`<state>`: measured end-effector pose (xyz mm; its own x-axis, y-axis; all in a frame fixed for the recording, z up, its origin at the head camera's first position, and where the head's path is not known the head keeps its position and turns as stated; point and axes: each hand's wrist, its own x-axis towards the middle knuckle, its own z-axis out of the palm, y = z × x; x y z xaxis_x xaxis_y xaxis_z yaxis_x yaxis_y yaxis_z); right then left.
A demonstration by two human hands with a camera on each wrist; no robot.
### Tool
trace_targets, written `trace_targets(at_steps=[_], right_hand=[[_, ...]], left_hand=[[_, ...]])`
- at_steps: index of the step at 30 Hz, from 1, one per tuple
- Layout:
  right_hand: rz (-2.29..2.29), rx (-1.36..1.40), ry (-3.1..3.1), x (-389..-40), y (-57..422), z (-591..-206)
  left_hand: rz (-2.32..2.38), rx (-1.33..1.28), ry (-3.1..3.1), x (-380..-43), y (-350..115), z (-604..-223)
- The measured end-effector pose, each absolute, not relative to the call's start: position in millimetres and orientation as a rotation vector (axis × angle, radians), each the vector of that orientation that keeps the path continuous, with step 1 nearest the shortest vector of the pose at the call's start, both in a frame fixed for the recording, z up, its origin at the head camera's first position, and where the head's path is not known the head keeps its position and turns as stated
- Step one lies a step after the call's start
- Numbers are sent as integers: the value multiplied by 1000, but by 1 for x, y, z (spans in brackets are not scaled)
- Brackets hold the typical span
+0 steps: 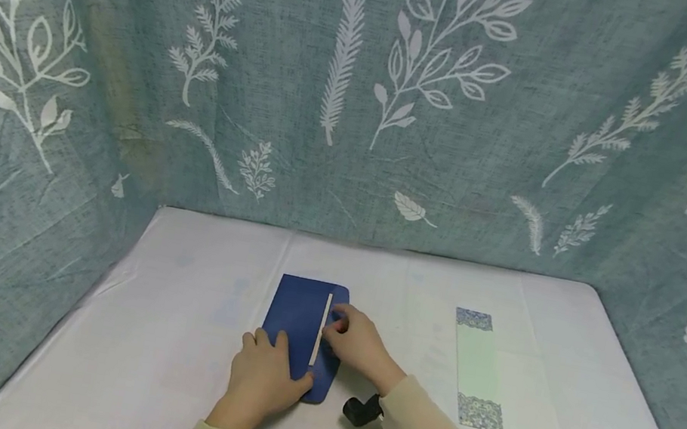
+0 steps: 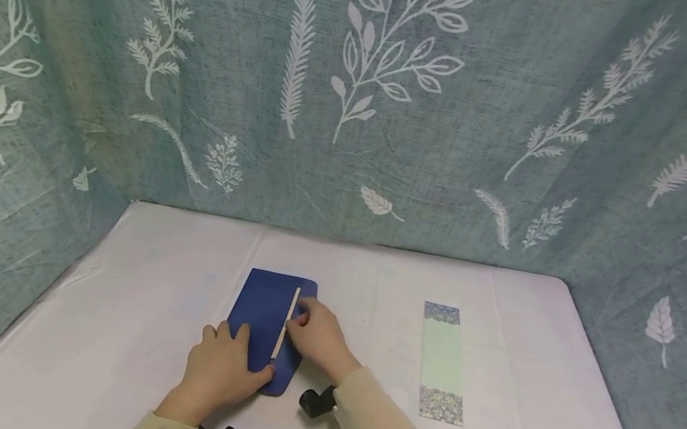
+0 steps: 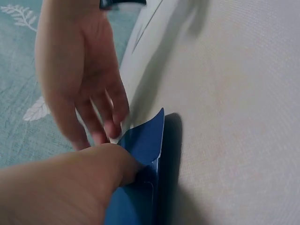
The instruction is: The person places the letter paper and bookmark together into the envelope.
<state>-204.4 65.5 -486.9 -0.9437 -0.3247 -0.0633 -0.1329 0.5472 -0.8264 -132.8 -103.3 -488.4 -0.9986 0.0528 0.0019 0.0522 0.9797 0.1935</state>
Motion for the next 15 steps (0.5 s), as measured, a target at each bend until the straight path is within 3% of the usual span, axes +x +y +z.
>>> trace_targets(at_steps=[15], right_hand=[[-1414,-58,2655,-202,171,-473]], left_hand=[[316,93,3136,-133,-104,-490]])
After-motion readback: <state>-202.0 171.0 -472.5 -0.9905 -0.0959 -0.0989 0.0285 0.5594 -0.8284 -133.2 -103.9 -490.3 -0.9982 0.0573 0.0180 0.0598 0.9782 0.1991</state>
